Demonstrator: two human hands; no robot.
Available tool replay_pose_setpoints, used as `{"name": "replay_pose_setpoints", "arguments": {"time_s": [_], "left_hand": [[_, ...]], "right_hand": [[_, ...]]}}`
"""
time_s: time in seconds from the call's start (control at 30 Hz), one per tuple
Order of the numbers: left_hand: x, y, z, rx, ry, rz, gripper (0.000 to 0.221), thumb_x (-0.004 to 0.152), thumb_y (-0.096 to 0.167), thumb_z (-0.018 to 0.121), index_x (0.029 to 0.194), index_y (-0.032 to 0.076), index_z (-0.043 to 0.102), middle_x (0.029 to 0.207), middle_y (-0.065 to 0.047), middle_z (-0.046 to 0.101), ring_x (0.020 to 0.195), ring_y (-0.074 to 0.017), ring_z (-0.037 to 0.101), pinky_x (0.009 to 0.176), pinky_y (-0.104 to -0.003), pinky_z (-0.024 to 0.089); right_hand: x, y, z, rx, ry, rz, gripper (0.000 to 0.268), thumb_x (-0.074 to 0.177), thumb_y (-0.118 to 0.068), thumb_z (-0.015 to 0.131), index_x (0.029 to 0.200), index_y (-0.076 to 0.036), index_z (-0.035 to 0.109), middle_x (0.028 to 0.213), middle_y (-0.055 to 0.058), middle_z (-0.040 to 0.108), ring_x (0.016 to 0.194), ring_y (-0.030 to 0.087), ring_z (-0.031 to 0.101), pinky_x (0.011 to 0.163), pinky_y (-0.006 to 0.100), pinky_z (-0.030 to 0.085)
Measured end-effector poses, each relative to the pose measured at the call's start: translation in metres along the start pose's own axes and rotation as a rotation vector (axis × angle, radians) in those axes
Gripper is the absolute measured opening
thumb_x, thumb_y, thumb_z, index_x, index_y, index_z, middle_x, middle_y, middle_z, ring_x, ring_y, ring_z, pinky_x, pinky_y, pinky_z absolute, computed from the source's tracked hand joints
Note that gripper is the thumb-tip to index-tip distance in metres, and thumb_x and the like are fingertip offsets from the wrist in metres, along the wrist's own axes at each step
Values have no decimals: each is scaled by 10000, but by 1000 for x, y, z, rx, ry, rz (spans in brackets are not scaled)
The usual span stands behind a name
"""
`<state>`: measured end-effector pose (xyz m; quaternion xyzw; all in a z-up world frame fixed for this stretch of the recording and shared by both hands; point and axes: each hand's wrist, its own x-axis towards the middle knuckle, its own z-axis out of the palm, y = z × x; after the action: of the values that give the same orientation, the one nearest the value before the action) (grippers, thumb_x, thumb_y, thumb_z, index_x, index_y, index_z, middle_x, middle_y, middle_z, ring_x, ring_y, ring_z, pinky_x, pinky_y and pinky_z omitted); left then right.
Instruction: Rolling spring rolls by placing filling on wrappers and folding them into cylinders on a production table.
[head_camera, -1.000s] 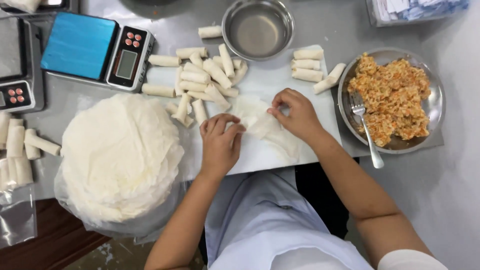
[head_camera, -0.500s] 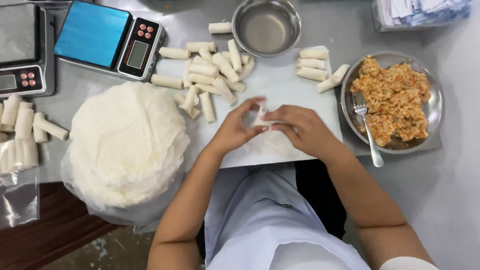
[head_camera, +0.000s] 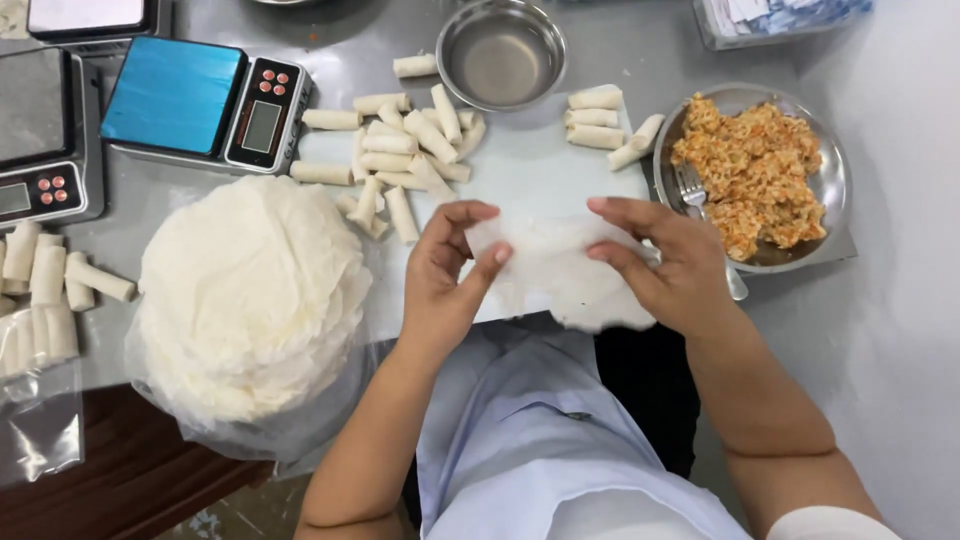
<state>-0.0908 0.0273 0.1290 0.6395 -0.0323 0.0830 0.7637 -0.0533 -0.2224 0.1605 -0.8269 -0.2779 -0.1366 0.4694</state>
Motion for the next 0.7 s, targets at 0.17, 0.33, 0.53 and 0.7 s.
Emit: {"name": "replay_pose_setpoints", "arguments": {"time_s": [0.17, 0.33, 0.53, 0.7], "left_hand": [[53, -46, -9, 458, 57, 177, 364, 959, 10, 698, 1299, 61, 578, 1098, -222, 704, 816, -317, 699, 665, -374, 573], [57, -73, -22, 1073, 10, 323, 503, 840, -2, 788, 1306, 22, 600, 1197, -247, 622, 1053, -458, 648, 825, -557, 541], [-10, -102, -26, 1125, -433, 344, 322, 874, 153, 755, 1192, 127, 715, 1161, -62, 657, 1162, -279, 591, 982, -469, 454], [-14, -98, -46, 1192, -424, 359, 200, 828, 236, 797, 1009, 186, 728, 1041, -15, 657, 1126, -242, 566, 1003, -492, 414]], "right_hand": [[30, 57, 43, 83, 8, -73, 217, 928, -17, 810, 1126, 10, 725, 996, 154, 779, 797, 256, 704, 756, 362, 556], [17, 111, 51, -400, -97, -159, 425, 978, -209, 751, 1358, -70, 620, 1220, 155, 690, 684, 314, 680, 620, 446, 542], [-65, 109, 58, -341, -283, -174, 238, 951, -289, 738, 1129, -133, 708, 1052, 80, 681, 1005, 308, 657, 853, 425, 505], [-83, 136, 32, -575, -302, -158, 262, 998, -421, 631, 891, -188, 686, 1002, -9, 683, 1024, 233, 639, 935, 434, 431]]}}
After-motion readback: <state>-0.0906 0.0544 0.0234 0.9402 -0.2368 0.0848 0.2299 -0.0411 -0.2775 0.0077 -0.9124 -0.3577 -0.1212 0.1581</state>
